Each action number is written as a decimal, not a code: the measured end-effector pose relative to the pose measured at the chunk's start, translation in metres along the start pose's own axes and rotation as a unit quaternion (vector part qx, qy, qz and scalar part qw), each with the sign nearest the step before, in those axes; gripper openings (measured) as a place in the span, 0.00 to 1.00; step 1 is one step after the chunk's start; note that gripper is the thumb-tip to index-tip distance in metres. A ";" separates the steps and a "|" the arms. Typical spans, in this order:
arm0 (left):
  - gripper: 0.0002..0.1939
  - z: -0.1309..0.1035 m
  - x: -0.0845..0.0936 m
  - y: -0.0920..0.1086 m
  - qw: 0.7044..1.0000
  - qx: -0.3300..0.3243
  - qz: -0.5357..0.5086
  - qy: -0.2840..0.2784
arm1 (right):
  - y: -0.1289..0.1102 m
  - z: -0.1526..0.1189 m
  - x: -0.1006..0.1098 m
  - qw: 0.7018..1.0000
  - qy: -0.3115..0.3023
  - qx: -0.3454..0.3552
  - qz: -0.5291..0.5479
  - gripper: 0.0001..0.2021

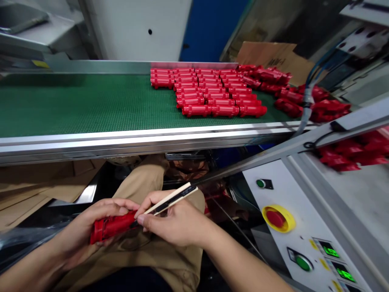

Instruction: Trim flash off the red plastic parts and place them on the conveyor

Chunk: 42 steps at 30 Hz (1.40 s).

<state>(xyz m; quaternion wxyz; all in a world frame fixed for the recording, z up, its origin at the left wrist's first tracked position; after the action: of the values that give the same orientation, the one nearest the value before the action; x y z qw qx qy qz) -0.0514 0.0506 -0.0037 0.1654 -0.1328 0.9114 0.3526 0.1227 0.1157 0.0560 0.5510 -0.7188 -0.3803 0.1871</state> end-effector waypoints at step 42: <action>0.11 -0.007 -0.016 -0.004 0.982 -0.130 -0.138 -0.018 | 0.027 -0.028 -0.032 0.911 0.319 0.250 -0.074 0.13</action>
<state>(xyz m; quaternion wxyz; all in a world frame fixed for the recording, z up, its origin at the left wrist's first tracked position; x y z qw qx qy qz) -0.0370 0.0453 0.0048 0.2099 -0.2717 0.8275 0.4442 0.1307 0.0700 0.0348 0.8173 -0.5483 -0.1773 -0.0044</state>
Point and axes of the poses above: each hand's wrist, its own z-axis towards the middle knuckle, its own x-axis out of the back of the hand, y = z × x, the point moved 4 cm from there along z, towards the middle knuckle, and after that the axes turned 1 degree about z, right-handed, at the moved point
